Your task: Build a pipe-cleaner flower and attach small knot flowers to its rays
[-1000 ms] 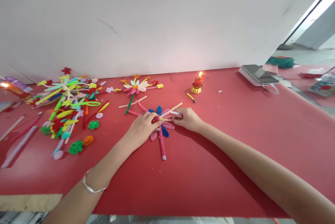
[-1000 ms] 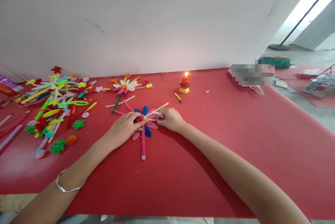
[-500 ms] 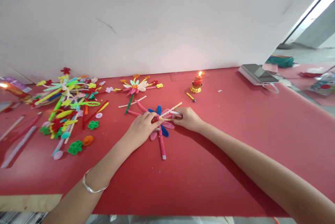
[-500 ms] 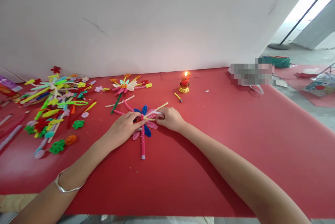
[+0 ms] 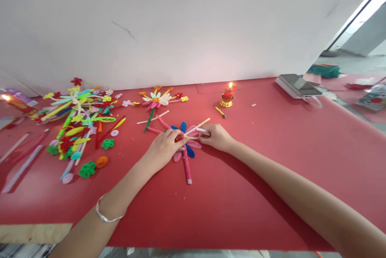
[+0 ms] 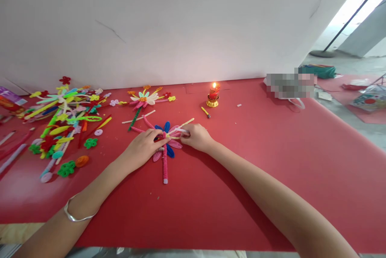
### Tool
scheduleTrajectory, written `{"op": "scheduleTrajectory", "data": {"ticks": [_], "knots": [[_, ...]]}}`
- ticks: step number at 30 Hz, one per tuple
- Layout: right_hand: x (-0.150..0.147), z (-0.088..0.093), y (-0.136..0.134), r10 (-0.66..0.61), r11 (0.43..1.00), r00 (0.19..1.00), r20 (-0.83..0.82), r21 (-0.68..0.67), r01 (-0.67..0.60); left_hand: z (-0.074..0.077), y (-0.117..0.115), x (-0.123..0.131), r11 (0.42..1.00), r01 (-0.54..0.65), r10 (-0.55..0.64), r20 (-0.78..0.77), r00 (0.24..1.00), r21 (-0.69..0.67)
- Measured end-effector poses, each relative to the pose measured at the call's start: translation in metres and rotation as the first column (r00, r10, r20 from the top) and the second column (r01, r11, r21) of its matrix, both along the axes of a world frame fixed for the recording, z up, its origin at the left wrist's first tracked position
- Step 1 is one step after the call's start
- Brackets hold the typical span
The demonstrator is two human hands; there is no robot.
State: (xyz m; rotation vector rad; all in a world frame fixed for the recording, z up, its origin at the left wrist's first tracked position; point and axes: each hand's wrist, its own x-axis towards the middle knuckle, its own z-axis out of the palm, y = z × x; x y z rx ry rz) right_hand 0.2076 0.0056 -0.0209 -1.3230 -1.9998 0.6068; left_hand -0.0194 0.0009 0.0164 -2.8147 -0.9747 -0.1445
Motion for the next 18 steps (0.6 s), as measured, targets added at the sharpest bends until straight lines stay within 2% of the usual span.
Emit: {"op": "scheduleTrajectory", "data": {"ticks": [4,11,18], "knots": [[-0.0002,-0.0004,0.0002,-0.005,1.0,1.0,0.003,0.006,0.005,0.0,-0.0005,0.0005,1.0,0.009,-0.009,0.026,1.0,-0.003],[-0.0005,-0.0011,0.0006,0.006,1.0,1.0,-0.005,0.014,-0.006,-0.0005,-0.0002,0.0003,1.0,0.001,0.0,-0.035,0.999,0.021],[-0.0012,0.0017,-0.0002,0.009,1.0,1.0,0.02,-0.015,-0.008,-0.0054,0.0022,-0.0021,0.999,0.011,-0.011,-0.021,1.0,0.032]]}}
